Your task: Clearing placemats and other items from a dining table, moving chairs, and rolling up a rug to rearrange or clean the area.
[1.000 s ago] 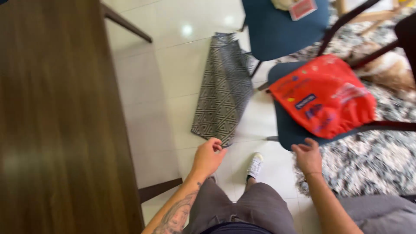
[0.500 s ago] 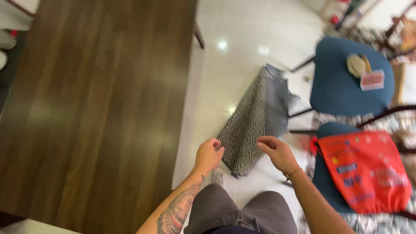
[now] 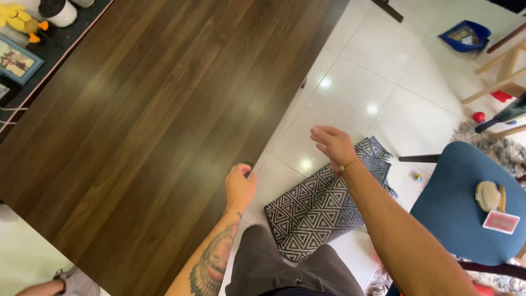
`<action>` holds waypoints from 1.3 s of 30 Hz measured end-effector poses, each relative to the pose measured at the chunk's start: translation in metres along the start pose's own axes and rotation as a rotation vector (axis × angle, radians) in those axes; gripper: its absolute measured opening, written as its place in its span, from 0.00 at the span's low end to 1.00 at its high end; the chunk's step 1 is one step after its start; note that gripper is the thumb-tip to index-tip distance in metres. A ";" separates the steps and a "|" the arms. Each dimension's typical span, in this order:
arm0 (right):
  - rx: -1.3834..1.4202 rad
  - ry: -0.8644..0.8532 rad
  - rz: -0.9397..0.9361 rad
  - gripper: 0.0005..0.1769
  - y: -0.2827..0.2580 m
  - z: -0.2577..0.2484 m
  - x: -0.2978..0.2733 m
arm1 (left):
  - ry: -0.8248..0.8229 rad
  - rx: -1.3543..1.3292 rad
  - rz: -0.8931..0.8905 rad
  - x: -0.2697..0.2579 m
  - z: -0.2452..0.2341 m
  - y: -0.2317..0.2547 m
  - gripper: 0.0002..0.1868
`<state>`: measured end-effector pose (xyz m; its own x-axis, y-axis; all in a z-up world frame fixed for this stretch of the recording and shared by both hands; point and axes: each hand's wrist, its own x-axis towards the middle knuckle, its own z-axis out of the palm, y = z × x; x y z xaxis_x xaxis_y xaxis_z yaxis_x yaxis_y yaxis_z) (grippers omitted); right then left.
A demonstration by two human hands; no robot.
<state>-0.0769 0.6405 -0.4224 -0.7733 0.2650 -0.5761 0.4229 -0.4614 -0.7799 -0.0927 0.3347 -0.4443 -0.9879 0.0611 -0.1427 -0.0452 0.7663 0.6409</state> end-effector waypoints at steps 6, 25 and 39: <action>-0.087 -0.094 0.068 0.28 -0.023 0.011 0.117 | 0.014 0.168 0.045 0.085 0.039 0.063 0.26; 0.290 0.383 0.503 0.33 -0.063 0.089 0.340 | -0.461 0.736 0.327 0.298 0.137 0.158 0.51; 0.356 0.393 0.455 0.29 -0.008 -0.011 0.296 | -0.394 0.787 0.445 0.219 0.187 0.176 0.52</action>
<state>-0.3040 0.7320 -0.5900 -0.2991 0.2350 -0.9248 0.4316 -0.8311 -0.3508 -0.2896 0.6028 -0.5040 -0.7641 0.5462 -0.3431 0.5714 0.8200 0.0331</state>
